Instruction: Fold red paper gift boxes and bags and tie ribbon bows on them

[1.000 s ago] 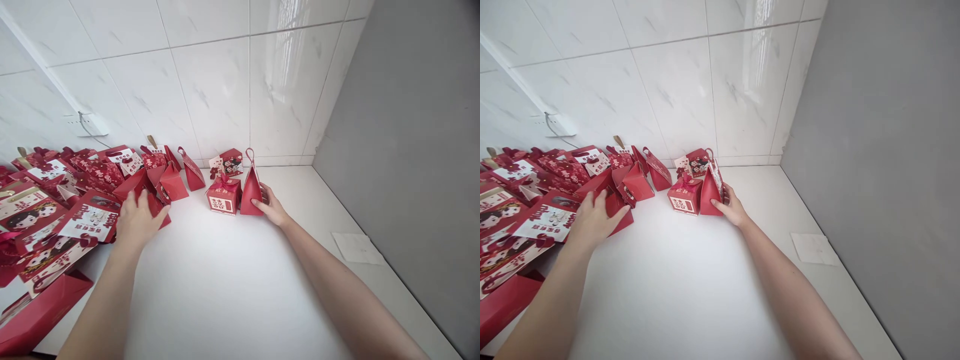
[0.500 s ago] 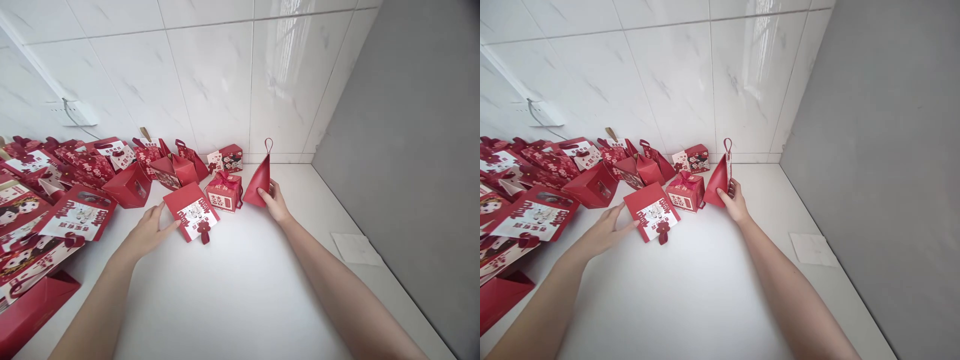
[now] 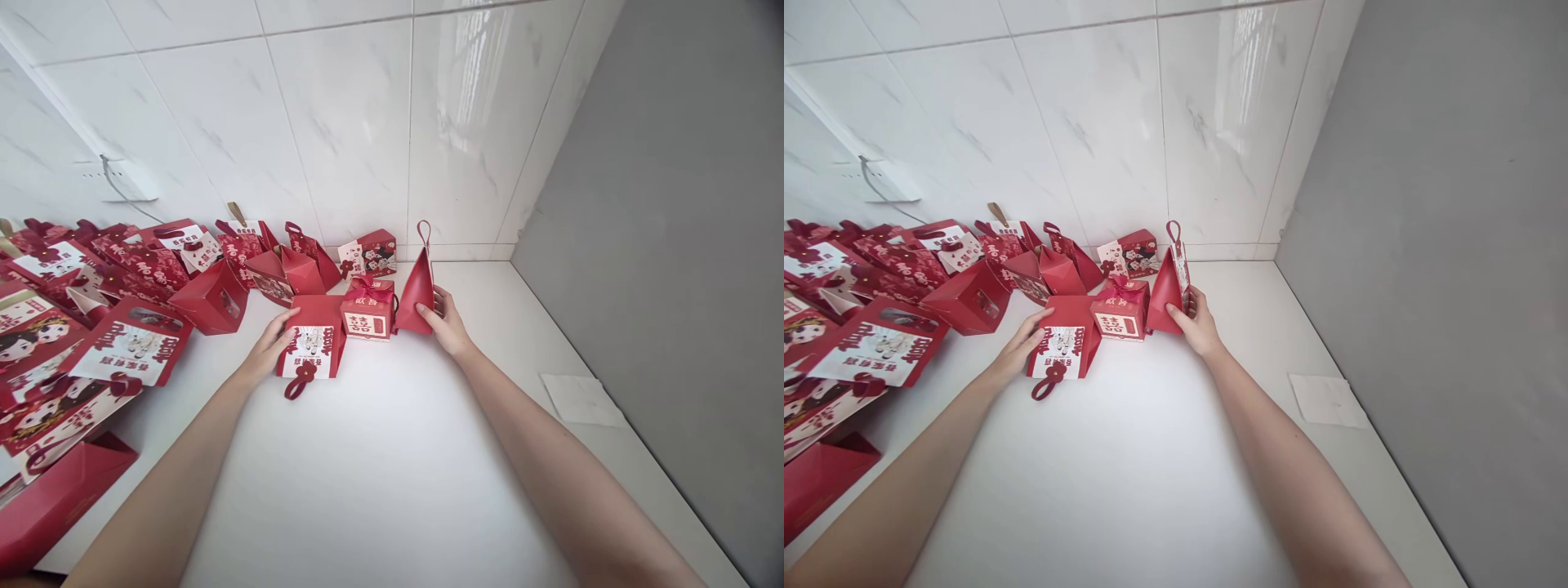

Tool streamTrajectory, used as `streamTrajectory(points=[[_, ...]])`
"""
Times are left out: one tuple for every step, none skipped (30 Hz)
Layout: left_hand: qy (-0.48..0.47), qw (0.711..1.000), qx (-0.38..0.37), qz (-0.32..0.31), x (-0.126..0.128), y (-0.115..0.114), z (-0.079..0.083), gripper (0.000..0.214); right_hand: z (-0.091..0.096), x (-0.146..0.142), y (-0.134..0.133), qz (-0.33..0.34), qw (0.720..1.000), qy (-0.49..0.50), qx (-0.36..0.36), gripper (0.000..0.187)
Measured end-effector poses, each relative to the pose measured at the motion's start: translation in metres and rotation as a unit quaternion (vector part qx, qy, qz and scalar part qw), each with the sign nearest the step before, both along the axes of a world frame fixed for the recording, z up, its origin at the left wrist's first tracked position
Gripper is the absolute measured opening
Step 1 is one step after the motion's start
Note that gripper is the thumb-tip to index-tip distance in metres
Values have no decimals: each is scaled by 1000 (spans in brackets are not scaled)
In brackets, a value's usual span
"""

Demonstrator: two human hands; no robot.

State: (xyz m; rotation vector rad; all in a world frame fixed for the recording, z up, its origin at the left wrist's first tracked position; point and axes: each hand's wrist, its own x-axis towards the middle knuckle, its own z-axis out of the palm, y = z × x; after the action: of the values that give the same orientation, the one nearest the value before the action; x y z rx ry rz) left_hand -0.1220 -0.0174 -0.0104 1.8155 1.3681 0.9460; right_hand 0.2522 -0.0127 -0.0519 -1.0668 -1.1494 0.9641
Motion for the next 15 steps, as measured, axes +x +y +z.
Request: streamTrajectory(points=[[21, 1000, 7, 1, 0, 1, -2, 57, 0, 0, 0, 0, 1000, -1, -1, 75], [42, 999, 22, 4, 1, 3, -2, 54, 1, 0, -1, 2, 1000, -1, -1, 75], [58, 997, 42, 9, 2, 4, -2, 51, 1, 0, -2, 4, 1000, 1, -1, 75], [65, 996, 57, 13, 4, 6, -1, 51, 2, 0, -3, 7, 1000, 5, -1, 75], [56, 996, 66, 15, 8, 8, 2, 52, 3, 1, -4, 11, 1000, 10, 0, 73], [31, 998, 62, 14, 12, 11, 5, 56, 4, 1, -6, 15, 1000, 15, 2, 70], [-1, 999, 48, 10, 17, 14, 9, 60, 5, 2, -7, 18, 1000, 19, 4, 66], [-34, 999, 27, 5, 22, 17, 12, 64, 5, 2, -8, 18, 1000, 21, 5, 61], [-65, 998, 6, 1, 26, 21, 15, 67, 6, 3, -9, 17, 1000, 19, 5, 58], [-89, 996, -10, -3, 30, 24, 16, 69, 7, 4, -9, 16, 1000, 15, 4, 55], [-105, 994, -17, -4, 33, 28, 17, 68, 8, 4, -9, 17, 1000, 9, 3, 54], [-118, 993, -17, 0, 34, 31, 16, 66, 8, 5, -9, 17, 1000, 4, 1, 54], [-129, 992, -11, 7, 34, 34, 14, 64, 9, 5, -9, 19, 1000, -1, 0, 54], [-139, 990, -7, 15, 33, 37, 11, 62, 9, 5, -8, 22, 1000, -3, -3, 54], [-145, 989, -8, 22, 32, 39, 8, 61, 10, 5, -8, 24, 1000, -3, -7, 54]])
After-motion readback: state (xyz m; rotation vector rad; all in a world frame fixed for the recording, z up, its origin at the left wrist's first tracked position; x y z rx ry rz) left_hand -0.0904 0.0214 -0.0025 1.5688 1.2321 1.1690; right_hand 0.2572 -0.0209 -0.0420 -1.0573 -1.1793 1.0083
